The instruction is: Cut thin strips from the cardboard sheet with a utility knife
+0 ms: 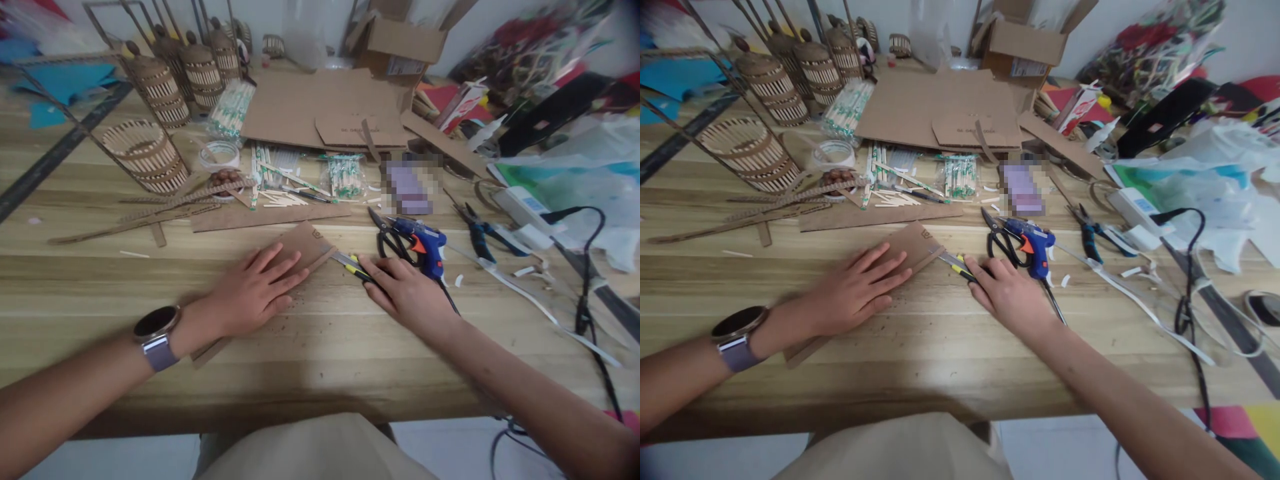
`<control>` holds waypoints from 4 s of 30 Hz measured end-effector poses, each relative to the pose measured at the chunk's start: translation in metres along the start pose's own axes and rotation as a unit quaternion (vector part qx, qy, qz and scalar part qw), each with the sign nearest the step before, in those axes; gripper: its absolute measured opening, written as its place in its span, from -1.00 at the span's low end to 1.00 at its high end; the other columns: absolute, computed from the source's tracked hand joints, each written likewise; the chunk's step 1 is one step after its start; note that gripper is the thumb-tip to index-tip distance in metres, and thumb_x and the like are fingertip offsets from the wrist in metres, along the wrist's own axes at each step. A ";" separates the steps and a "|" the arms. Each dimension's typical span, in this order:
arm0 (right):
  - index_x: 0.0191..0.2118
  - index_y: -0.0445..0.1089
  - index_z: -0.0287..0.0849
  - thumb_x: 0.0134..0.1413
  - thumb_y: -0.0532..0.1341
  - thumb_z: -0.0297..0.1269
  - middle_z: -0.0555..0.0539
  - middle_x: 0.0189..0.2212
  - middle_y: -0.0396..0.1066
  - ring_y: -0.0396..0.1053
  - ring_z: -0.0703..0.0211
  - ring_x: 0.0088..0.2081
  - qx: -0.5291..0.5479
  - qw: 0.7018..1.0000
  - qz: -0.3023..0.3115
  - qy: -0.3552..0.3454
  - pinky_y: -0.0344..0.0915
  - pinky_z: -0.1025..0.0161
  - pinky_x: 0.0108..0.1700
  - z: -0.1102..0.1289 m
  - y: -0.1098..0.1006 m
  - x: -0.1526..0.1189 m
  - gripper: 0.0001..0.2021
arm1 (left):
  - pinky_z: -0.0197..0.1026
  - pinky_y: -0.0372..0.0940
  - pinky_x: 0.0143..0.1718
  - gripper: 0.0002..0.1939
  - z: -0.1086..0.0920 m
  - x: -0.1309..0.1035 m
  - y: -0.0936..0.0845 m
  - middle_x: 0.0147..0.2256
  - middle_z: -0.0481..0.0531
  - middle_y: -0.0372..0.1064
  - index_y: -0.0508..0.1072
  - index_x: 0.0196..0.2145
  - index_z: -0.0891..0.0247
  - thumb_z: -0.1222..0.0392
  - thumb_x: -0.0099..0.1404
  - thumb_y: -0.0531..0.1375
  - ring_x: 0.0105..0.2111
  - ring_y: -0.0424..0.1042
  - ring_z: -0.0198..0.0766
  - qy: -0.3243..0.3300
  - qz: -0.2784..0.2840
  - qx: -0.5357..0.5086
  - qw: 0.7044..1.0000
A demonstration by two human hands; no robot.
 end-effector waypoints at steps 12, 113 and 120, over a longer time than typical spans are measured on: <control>0.27 0.36 -0.14 0.46 -0.10 -0.06 -0.22 -0.17 0.44 0.45 0.07 -0.29 -0.044 0.999 0.029 -0.011 0.31 0.24 -0.42 0.007 -0.008 0.003 -0.50 | 0.24 -0.05 0.36 -0.50 0.004 -0.002 0.002 0.42 -0.05 0.03 0.18 0.39 -0.03 0.01 0.57 -0.12 0.43 -0.12 0.08 -0.006 -0.009 -0.019 1.000; 0.18 0.41 -0.27 0.38 0.07 -0.27 -0.13 -0.37 0.40 0.39 0.12 -0.39 -0.091 0.995 -0.038 -0.030 0.31 0.26 -0.50 0.110 -0.027 -0.016 -0.62 | 0.18 0.05 0.26 0.08 0.038 0.058 -0.030 0.47 -0.08 -0.14 0.17 0.37 -0.22 -0.24 -0.06 0.48 0.22 0.11 0.31 0.118 0.200 -0.042 0.972; 0.14 0.43 -0.24 0.42 0.03 -0.23 -0.12 -0.37 0.39 0.39 0.14 -0.39 -0.054 0.996 -0.053 -0.044 0.32 0.28 -0.46 0.114 -0.028 -0.023 -0.63 | 0.17 0.11 0.26 0.08 0.034 0.052 -0.035 0.47 0.02 -0.16 0.12 0.40 -0.15 -0.18 0.00 0.49 0.26 0.13 0.30 0.117 0.195 -0.027 0.973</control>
Point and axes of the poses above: each hand's wrist, its own x-axis towards the middle knuckle, its own y-axis out of the palm, z = x × y, the point moved 3 cm from there along x, towards the middle knuckle
